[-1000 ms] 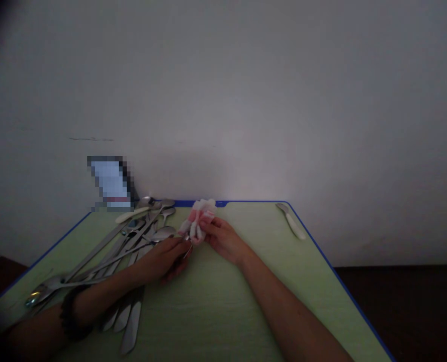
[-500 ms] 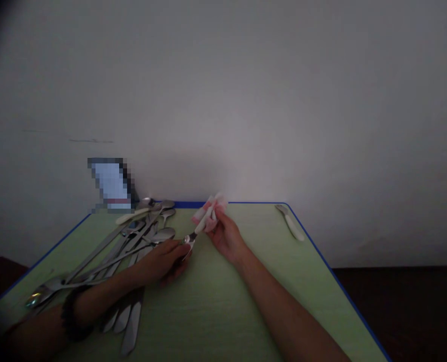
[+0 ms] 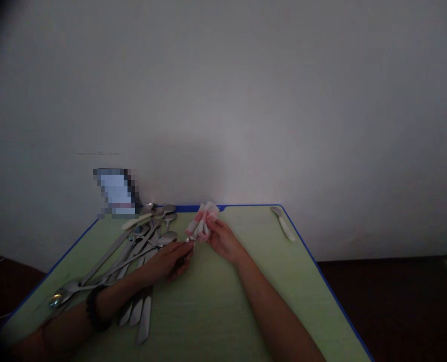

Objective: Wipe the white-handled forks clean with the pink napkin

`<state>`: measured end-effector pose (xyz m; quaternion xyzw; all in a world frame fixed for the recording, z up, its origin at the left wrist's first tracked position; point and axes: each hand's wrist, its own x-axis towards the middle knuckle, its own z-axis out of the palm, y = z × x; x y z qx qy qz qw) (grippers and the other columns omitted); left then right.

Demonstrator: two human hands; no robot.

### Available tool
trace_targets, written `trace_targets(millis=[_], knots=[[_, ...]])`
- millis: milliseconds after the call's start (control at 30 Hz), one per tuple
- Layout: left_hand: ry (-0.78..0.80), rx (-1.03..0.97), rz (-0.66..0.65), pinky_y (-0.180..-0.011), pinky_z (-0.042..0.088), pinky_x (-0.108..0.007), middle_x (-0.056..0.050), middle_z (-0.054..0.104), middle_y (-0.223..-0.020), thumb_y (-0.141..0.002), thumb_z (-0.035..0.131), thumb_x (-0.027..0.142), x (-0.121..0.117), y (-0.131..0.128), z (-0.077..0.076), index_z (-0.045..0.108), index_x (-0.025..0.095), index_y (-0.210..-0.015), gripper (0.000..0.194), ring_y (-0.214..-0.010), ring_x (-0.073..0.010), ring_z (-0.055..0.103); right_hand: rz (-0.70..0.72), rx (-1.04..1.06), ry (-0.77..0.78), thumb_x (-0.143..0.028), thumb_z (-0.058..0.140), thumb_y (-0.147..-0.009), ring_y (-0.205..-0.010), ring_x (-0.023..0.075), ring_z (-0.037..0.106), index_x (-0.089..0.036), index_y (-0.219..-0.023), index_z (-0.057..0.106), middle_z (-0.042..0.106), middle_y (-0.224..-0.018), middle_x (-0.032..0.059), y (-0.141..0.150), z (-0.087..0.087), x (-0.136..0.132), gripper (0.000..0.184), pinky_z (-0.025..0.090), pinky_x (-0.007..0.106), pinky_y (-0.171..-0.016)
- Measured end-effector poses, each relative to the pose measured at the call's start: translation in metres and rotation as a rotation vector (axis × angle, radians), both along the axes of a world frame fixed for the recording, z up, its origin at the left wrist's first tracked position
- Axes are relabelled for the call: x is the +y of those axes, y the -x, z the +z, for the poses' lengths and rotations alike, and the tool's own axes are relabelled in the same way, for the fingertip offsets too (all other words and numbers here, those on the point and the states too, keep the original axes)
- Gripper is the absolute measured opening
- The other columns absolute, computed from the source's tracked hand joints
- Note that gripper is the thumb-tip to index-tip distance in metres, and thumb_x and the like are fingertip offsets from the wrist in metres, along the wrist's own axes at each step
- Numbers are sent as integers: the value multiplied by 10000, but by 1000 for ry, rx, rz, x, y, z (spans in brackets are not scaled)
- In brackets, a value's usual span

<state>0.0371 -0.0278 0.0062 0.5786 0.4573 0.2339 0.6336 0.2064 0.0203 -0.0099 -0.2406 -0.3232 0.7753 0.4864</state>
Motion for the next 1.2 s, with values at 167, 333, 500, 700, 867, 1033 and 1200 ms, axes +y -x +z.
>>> trace_targets(millis=[167,333,500,700,867,1033,1200], knots=[[14,-7,24,-312,266,-178,75,419,-437,-795,386,634,2,-1,-3,418,191,-627,475,-320,-56,330,-36,57,65,-347,736,-687,-711,126,635,-197,-898,645,703,-836,-10,14,-1,6,274,510,266,-673],[18,-12,45,-324,279,-189,67,410,-413,-778,395,632,4,-2,-6,422,188,-583,485,-316,-59,334,-30,101,72,-316,763,-665,-692,101,616,-169,-868,667,696,-792,-15,29,-1,9,269,504,232,-695],[56,-50,58,-335,290,-202,64,424,-411,-756,414,625,8,0,-6,430,194,-603,458,-321,-69,343,40,98,94,-346,751,-674,-704,137,636,-172,-883,663,702,-821,8,26,2,11,286,505,251,-638],[43,-24,61,-339,245,-216,68,403,-407,-763,401,648,8,2,-8,428,199,-599,479,-318,-72,318,-7,102,181,-304,764,-654,-696,124,627,-162,-855,674,705,-792,2,28,3,14,262,497,225,-633],[63,1,107,-369,228,-214,85,371,-442,-756,420,653,8,3,-6,408,207,-619,466,-361,-67,301,24,94,164,-301,713,-715,-706,129,631,-165,-877,676,710,-815,8,28,2,15,215,500,245,-651],[23,55,113,-417,238,-229,68,367,-450,-732,423,633,8,3,0,398,199,-547,473,-414,-74,318,27,141,158,-258,706,-712,-709,130,628,-169,-859,664,705,-798,-8,29,5,12,177,514,266,-684],[41,18,109,-416,215,-232,80,350,-454,-705,448,642,5,2,5,394,201,-568,465,-407,-71,302,38,120,135,-271,674,-743,-705,133,638,-187,-902,651,704,-833,-13,30,9,9,181,521,270,-668]])
